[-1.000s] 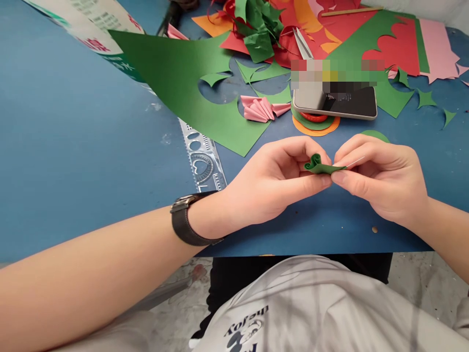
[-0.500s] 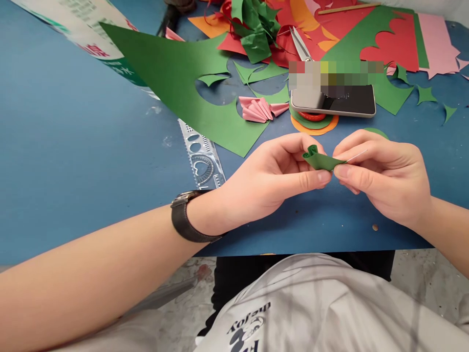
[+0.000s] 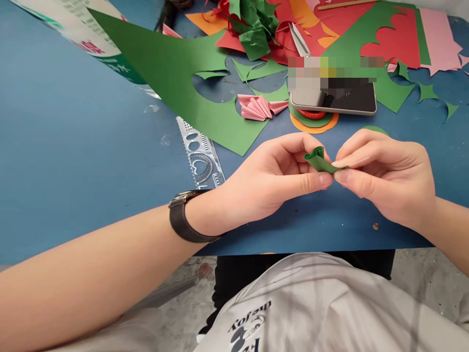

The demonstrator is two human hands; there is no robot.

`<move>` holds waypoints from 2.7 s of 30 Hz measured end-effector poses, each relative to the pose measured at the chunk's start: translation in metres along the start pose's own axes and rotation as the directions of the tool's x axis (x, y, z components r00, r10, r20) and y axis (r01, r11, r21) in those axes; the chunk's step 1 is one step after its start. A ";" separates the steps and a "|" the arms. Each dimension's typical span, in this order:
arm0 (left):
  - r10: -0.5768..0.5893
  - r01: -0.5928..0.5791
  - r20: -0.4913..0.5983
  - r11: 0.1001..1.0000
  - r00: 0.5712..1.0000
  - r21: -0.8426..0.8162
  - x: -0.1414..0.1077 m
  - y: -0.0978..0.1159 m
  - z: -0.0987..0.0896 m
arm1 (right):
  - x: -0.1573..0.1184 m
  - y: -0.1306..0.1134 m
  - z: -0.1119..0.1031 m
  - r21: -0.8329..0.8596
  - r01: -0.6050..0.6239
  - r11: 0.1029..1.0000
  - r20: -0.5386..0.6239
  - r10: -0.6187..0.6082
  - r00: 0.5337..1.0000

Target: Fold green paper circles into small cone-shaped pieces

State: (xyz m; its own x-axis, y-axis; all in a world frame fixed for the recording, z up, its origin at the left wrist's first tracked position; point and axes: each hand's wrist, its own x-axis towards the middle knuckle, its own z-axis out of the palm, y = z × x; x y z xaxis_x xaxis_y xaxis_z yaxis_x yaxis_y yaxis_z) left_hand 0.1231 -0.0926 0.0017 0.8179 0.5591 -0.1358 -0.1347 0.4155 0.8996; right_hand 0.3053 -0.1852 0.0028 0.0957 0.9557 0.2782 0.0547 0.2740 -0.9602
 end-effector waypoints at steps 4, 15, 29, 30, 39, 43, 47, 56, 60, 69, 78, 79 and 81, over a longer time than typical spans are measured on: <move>0.023 -0.022 -0.015 0.997 1.000 0.075 -0.001 -0.001 -0.001 | 0.001 -0.001 -0.001 -0.077 0.030 0.997 0.020 -0.029 0.999; 0.169 -0.166 0.009 0.955 0.986 0.246 -0.004 -0.001 0.000 | 0.000 -0.002 0.000 -0.116 0.062 0.991 0.031 -0.059 0.998; 0.590 -0.563 0.202 0.528 0.782 0.637 -0.004 -0.005 -0.010 | 0.005 0.001 -0.007 -0.324 0.185 0.928 0.128 -0.150 0.980; 0.617 -0.584 0.219 0.484 0.756 0.652 -0.004 -0.005 -0.010 | 0.006 0.000 -0.008 -0.381 0.205 0.901 0.159 -0.154 0.975; 0.556 -0.564 0.258 0.495 0.790 0.661 -0.004 -0.008 -0.013 | 0.009 -0.003 -0.013 -0.545 0.302 0.782 0.407 -0.068 0.911; 0.536 -0.517 0.190 0.567 0.823 0.642 -0.003 -0.008 -0.014 | 0.011 -0.002 -0.014 -0.540 0.275 0.796 0.388 -0.054 0.920; 0.522 -0.493 0.127 0.659 0.844 0.568 0.000 -0.008 -0.016 | 0.012 0.001 -0.014 -0.498 0.234 0.835 0.307 -0.082 0.948; 0.300 -0.267 0.024 0.807 0.954 0.527 0.001 -0.004 -0.011 | 0.008 0.013 -0.014 -0.438 0.198 0.877 0.200 -0.120 0.973; 0.198 -0.152 -0.002 0.755 0.980 0.638 -0.001 0.002 -0.007 | 0.008 0.011 -0.014 -0.454 0.205 0.867 0.203 -0.123 0.971; 0.125 -0.110 0.029 0.707 0.992 0.699 -0.001 0.007 -0.006 | 0.005 0.012 -0.015 -0.448 0.135 0.884 0.213 -0.041 0.976; 0.174 -0.213 0.128 0.679 0.976 0.703 0.001 0.005 -0.016 | 0.008 0.001 -0.013 -0.573 0.195 0.796 0.267 -0.044 0.963; 0.180 -0.219 0.131 0.682 0.975 0.697 0.001 0.005 -0.016 | 0.008 0.000 -0.013 -0.577 0.193 0.794 0.261 -0.045 0.964; 0.203 -0.240 0.137 0.679 0.969 0.694 0.002 0.004 -0.017 | 0.008 0.001 -0.013 -0.580 0.198 0.790 0.258 -0.052 0.965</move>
State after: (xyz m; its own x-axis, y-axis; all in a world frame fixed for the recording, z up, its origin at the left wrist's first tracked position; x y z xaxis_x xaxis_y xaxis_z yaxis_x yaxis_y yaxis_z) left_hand 0.1148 -0.0775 -0.0023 0.8425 0.5278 0.1080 0.1000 -0.3502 0.9313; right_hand 0.3194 -0.1784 0.0045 -0.1674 0.9353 0.3118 0.6390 0.3438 -0.6881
